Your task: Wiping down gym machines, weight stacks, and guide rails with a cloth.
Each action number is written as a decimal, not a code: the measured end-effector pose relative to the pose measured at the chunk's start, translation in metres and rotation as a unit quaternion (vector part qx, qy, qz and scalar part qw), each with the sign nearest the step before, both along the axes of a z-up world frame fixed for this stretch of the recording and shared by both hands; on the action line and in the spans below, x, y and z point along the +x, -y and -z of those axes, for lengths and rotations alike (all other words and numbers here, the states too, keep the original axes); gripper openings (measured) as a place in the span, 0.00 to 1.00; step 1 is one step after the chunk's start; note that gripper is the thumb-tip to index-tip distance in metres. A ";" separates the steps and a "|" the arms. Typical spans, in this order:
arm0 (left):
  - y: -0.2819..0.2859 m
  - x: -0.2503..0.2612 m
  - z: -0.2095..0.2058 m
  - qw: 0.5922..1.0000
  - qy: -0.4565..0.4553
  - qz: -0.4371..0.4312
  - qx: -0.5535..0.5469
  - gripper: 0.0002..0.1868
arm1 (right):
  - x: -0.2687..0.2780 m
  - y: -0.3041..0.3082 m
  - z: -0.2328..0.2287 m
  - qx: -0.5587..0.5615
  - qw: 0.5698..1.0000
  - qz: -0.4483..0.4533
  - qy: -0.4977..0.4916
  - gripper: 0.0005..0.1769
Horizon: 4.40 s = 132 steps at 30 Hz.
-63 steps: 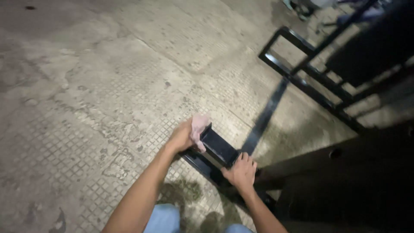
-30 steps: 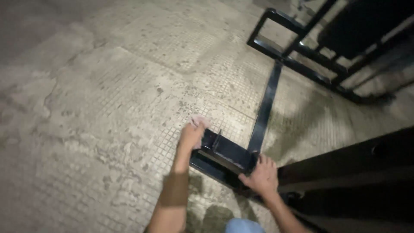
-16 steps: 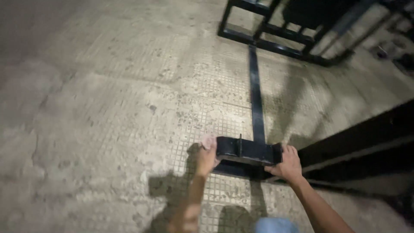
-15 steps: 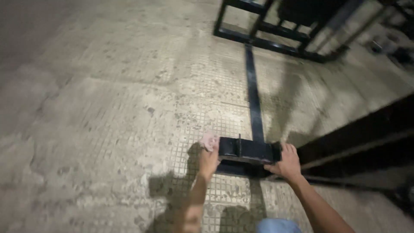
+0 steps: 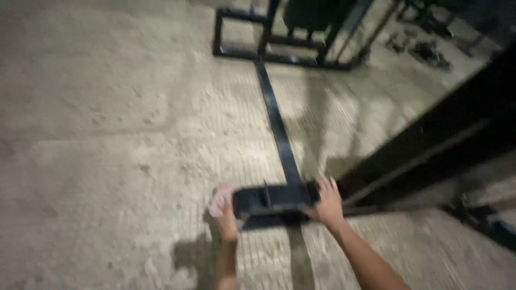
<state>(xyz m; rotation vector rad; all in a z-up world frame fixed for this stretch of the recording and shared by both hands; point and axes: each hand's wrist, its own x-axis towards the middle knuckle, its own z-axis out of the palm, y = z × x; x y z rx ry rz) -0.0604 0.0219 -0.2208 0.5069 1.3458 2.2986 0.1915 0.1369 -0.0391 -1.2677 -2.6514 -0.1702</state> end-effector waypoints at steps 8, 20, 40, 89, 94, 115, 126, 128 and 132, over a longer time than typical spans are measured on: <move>0.051 0.014 -0.116 0.952 0.245 0.098 -0.155 0.23 | 0.004 0.020 0.007 0.033 0.998 -0.025 -0.048 0.54; 0.035 0.000 -0.051 0.925 0.136 0.120 -0.333 0.26 | 0.004 0.092 0.016 0.049 0.997 0.042 -0.047 0.52; 0.037 -0.009 0.075 0.992 0.030 0.119 -0.030 0.22 | -0.009 0.081 0.068 0.119 0.981 0.051 -0.147 0.56; 0.077 0.079 -0.033 0.905 -0.382 0.067 -0.176 0.26 | 0.001 0.061 0.116 0.188 0.967 0.021 -0.168 0.55; 0.035 0.086 0.018 0.821 -0.529 0.034 -0.210 0.27 | 0.014 0.060 0.111 0.177 0.971 0.011 -0.162 0.53; -0.088 0.258 0.109 0.798 0.299 0.391 0.348 0.36 | 0.021 0.051 0.151 0.176 0.965 -0.028 -0.192 0.55; -0.063 0.240 0.036 0.760 0.219 0.429 0.437 0.38 | 0.023 0.053 0.126 0.164 0.963 -0.053 -0.205 0.58; -0.050 0.238 0.031 0.812 0.270 0.409 0.316 0.39 | 0.023 0.056 0.126 0.160 0.966 -0.043 -0.201 0.58; -0.070 0.236 0.042 0.885 -0.387 0.249 -0.068 0.40 | 0.015 0.052 0.124 0.172 0.962 -0.038 -0.208 0.59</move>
